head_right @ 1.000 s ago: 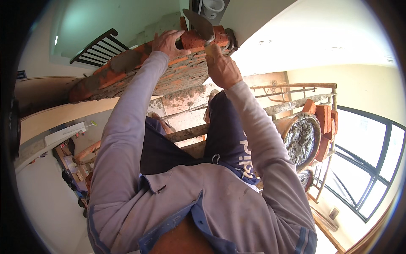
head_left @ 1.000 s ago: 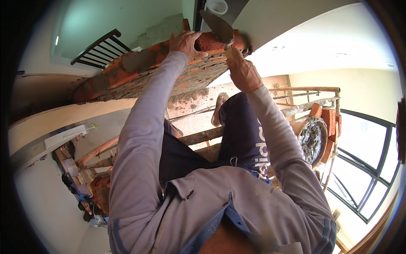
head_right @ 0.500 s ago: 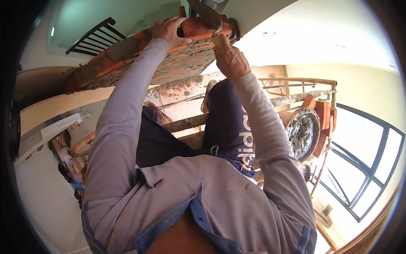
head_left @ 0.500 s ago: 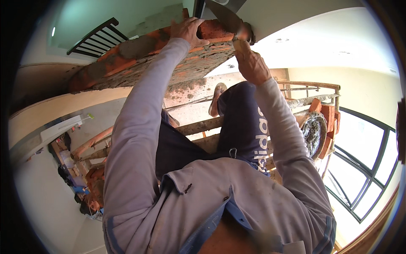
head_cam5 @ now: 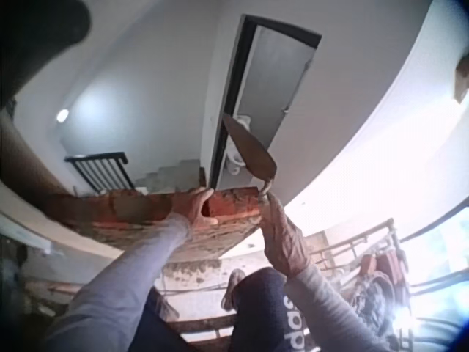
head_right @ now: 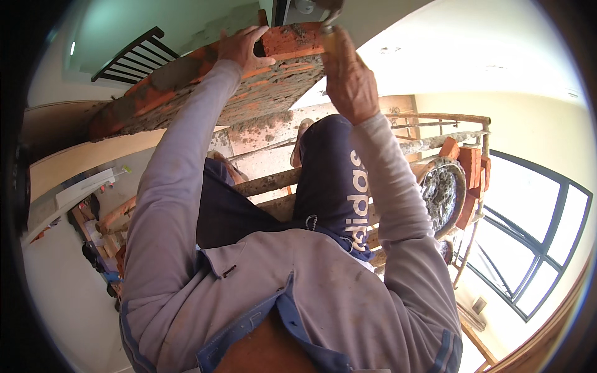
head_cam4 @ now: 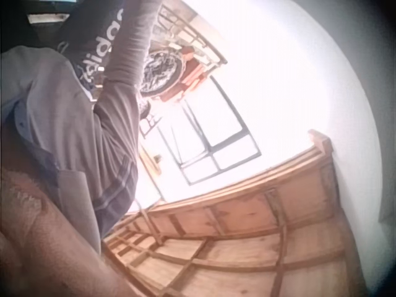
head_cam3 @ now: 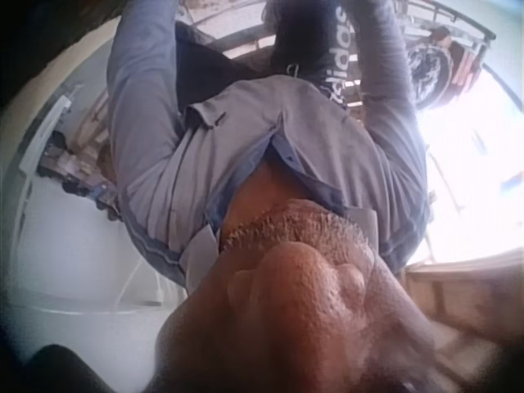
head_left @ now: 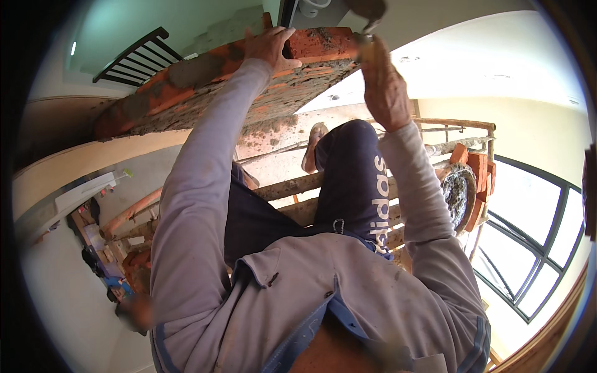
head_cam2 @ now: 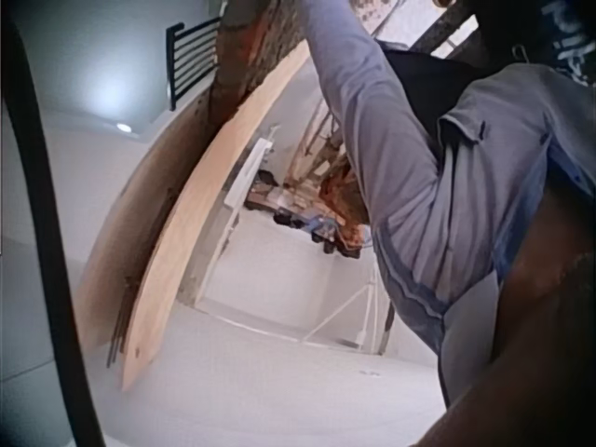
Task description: The person spreads mortar on a brick wall with a trowel and places bricks on top, tapping them into place. The person works while sitting on scaffolding, picking up bricks from a pile and scoops of mortar from a bucket.
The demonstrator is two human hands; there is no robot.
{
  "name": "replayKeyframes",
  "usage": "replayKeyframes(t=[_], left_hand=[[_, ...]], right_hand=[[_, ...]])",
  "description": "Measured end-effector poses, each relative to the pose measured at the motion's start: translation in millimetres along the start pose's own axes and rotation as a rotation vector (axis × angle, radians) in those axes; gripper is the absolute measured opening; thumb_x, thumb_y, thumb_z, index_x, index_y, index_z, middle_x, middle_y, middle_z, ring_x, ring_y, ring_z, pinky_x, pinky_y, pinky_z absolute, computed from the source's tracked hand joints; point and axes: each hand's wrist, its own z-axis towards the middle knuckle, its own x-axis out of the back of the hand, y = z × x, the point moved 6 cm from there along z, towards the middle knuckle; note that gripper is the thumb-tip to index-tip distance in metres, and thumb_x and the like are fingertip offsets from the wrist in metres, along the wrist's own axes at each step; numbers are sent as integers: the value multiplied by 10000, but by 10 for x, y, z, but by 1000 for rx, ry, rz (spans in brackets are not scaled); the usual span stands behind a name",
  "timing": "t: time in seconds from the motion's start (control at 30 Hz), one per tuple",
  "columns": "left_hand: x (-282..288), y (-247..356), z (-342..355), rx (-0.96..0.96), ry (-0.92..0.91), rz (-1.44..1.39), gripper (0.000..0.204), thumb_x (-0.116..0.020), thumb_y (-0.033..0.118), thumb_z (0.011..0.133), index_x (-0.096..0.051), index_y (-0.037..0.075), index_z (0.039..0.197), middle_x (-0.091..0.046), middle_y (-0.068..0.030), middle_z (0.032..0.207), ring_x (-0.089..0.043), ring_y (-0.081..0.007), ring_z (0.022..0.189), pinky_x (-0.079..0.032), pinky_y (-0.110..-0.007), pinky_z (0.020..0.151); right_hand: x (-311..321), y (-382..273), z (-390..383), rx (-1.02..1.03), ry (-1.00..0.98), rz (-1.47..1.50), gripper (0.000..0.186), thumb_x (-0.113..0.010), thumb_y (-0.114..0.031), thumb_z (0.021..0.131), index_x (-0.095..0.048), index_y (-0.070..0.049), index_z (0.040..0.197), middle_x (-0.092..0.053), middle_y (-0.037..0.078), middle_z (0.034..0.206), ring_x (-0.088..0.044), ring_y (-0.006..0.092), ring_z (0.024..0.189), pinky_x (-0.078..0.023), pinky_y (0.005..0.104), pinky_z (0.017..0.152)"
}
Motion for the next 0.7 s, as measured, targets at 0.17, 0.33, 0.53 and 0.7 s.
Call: replayKeyframes(t=[0.17,0.33,0.53,0.7], left_hand=[[-23,93,12,-3,27,-21,928,-730,652,658,-374,292,1436,-433,30,1460,-403,-181,1342,-172,-620,1126],[-24,38,89,-41,19,-45,879,-705,629,715,-360,289,1449,-417,19,1474,-395,-191,1351,-164,-631,1134],[140,52,261,-490,185,-303,547,-287,537,993,-496,210,1379,-470,-19,1435,-406,-204,1346,-224,-469,1174],[61,570,568,-419,-183,-220,670,-170,628,967,-494,212,1381,-522,-17,1385,-432,-211,1320,-232,-437,1175]], right_hand=[[-399,448,-209,-33,-126,-56,312,-518,-216,930,-449,-94,1208,-655,251,849,-632,456,738,-516,504,611],[93,399,-165,136,-244,-58,343,-572,-181,926,-477,-72,1238,-663,228,864,-635,436,777,-521,489,627],[1023,358,-231,99,-741,-687,340,-553,-49,814,-607,-130,1140,-678,122,882,-674,289,752,-543,423,682],[524,691,13,235,-737,-882,250,-505,-96,864,-633,-160,1069,-672,142,843,-677,298,738,-542,418,662]])
